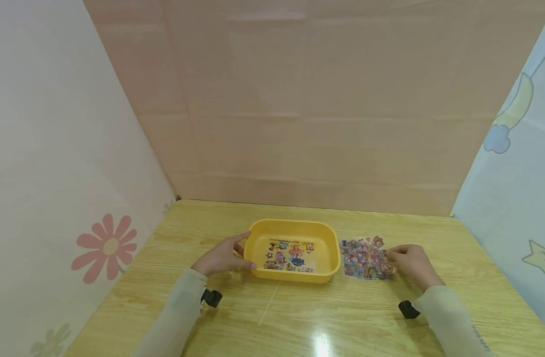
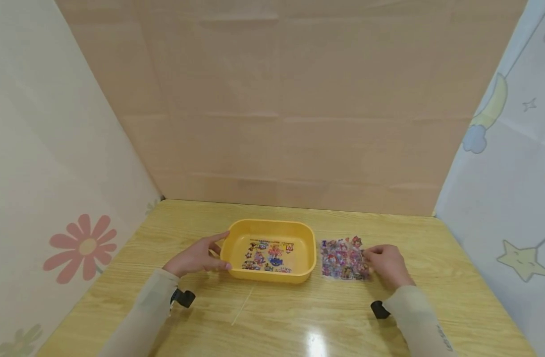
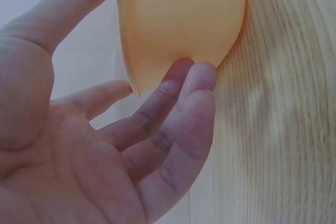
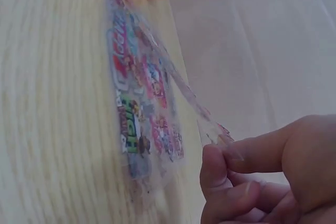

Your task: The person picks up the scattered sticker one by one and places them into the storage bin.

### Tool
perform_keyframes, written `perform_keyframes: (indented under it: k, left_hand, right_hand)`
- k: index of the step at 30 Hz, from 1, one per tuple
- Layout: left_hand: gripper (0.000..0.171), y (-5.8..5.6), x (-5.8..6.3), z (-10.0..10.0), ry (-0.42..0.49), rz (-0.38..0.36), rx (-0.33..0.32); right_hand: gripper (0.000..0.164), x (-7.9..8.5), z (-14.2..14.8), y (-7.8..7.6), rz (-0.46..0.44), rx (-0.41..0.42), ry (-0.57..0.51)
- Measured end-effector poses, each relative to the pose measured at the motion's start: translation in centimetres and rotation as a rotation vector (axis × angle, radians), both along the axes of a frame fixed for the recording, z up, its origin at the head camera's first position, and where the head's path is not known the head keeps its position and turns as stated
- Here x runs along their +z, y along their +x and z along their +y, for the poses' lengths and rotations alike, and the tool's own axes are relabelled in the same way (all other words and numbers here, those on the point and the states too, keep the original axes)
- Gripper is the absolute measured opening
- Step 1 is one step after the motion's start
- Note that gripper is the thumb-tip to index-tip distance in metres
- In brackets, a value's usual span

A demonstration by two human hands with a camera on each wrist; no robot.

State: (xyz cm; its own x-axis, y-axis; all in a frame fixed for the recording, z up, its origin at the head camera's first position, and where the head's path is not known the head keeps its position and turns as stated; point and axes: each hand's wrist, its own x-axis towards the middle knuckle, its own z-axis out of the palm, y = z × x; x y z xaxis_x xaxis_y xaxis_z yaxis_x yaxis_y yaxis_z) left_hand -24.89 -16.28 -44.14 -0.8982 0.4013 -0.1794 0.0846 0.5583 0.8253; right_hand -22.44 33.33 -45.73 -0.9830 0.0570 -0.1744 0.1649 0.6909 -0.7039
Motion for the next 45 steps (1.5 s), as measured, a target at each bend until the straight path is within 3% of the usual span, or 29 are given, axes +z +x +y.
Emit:
perform_keyframes:
  k: [16, 31, 45]
  left_hand:
    - [0.102, 0.0, 0.1, 0.1, 0.006, 0.002, -0.007]
    - [0.103, 0.1, 0.0, -0.1, 0.008, 0.0, -0.002]
    - [0.103, -0.1, 0.0, 0.0, 0.005, -0.002, 0.014]
  right_hand:
    - [0.054, 1.7, 0.6, 0.6, -0.08, -0.033, -0.23]
    - [0.059, 3.9, -1.2, 0.0, -0.061, 0.009, -0.284]
    - [0.049, 5.3, -5.3, -1.3, -0.038, 0.051, -0.302]
